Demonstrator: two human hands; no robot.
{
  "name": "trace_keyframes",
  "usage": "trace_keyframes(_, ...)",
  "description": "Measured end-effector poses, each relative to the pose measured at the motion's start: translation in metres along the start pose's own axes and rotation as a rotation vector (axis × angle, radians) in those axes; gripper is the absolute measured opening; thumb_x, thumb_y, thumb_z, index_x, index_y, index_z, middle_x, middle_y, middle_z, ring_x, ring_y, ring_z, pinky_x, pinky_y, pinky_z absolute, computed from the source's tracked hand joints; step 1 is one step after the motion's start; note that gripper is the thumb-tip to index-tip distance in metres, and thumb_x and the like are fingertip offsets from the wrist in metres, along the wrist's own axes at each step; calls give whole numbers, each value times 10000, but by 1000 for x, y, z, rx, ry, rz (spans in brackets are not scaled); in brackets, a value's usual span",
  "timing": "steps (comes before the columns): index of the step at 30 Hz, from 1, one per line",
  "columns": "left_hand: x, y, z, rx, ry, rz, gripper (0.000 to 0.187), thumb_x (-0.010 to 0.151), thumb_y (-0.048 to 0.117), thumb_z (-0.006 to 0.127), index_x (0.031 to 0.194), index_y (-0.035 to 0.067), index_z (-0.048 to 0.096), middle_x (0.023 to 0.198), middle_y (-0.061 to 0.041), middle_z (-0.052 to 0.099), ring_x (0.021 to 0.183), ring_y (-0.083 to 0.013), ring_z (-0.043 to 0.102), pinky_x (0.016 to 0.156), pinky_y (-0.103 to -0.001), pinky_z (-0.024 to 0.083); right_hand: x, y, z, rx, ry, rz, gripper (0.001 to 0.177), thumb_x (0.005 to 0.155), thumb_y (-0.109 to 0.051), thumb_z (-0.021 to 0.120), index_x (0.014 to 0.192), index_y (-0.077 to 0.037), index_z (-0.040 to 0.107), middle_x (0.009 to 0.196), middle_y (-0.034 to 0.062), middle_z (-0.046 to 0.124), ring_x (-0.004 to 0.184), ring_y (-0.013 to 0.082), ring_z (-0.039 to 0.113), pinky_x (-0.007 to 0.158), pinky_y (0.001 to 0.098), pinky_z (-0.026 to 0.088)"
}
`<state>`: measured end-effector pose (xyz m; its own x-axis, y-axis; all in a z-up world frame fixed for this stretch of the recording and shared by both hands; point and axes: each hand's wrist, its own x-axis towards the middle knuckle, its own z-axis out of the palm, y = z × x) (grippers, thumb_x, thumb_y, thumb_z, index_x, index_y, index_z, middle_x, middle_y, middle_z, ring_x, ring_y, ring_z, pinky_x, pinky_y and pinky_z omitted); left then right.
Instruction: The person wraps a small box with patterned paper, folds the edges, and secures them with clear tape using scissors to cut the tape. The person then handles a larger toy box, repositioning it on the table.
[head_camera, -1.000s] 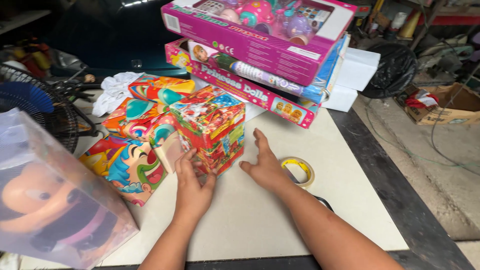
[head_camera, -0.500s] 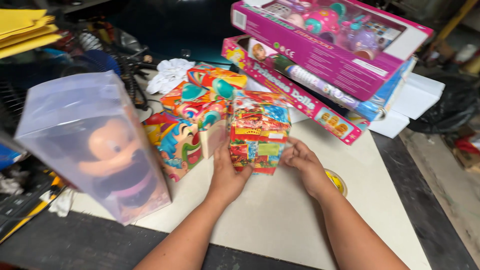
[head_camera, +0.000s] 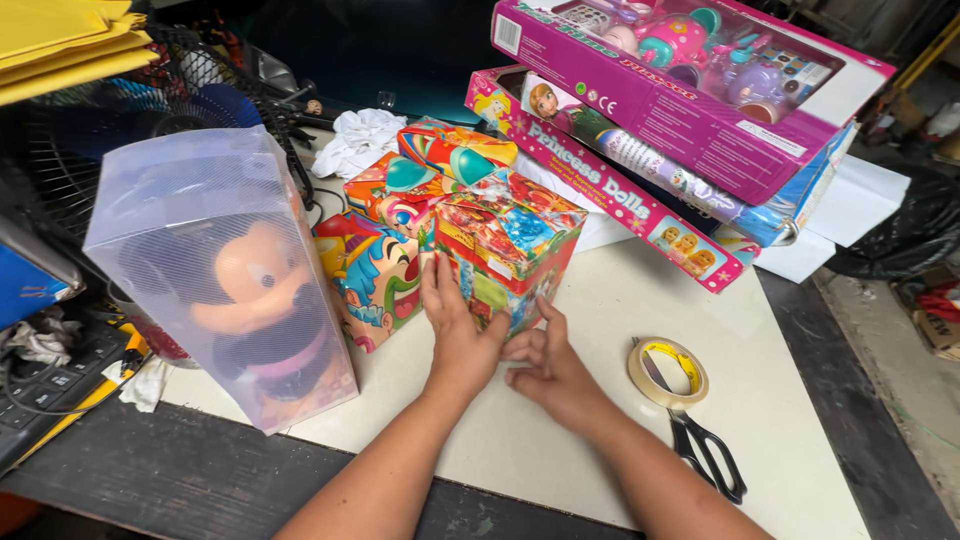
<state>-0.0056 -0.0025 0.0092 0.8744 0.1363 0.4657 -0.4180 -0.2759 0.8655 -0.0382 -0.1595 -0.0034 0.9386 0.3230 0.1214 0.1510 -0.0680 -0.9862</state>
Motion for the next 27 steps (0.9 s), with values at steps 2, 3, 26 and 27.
trace_keyframes(2, 0, 1, -1, 24, 22, 24, 1039, 774, 93, 774, 1572, 5, 115, 1629, -270, 18, 1523, -452, 112, 1198, -479, 250, 0, -3, 4, -199, 137, 60, 998, 787, 27, 669, 1559, -170, 67, 1089, 88, 603, 1025, 204, 673, 822, 344, 567)
trace_keyframes(3, 0, 2, -2, 50, 44, 58, 1013, 777, 90, 774, 1567, 3, 145, 1626, -272, 36, 1528, -461, 110, 1209, -494, 238, 0, -4, 4, -298, 199, 92, 979, 784, -6, 679, 1566, -157, 109, 1087, 89, 605, 996, 219, 696, 783, 351, 579)
trace_keyframes(26, -14, 29, -3, 74, 34, 234, 961, 787, 97, 768, 1543, -17, 186, 1601, -308, 63, 1500, -515, 139, 1198, -542, 258, -1, -6, -11, -220, 401, -6, 808, 808, 18, 695, 1527, -156, 369, 1508, 121, 517, 1203, 243, 600, 961, 344, 548)
trace_keyframes(27, -14, 29, -5, 106, 36, 277, 955, 784, 97, 771, 1539, -17, 198, 1598, -312, 72, 1496, -525, 142, 1198, -553, 257, 0, -9, -14, -147, 439, 7, 785, 803, 28, 669, 1514, -158, 392, 1501, 107, 524, 1098, 256, 652, 913, 348, 571)
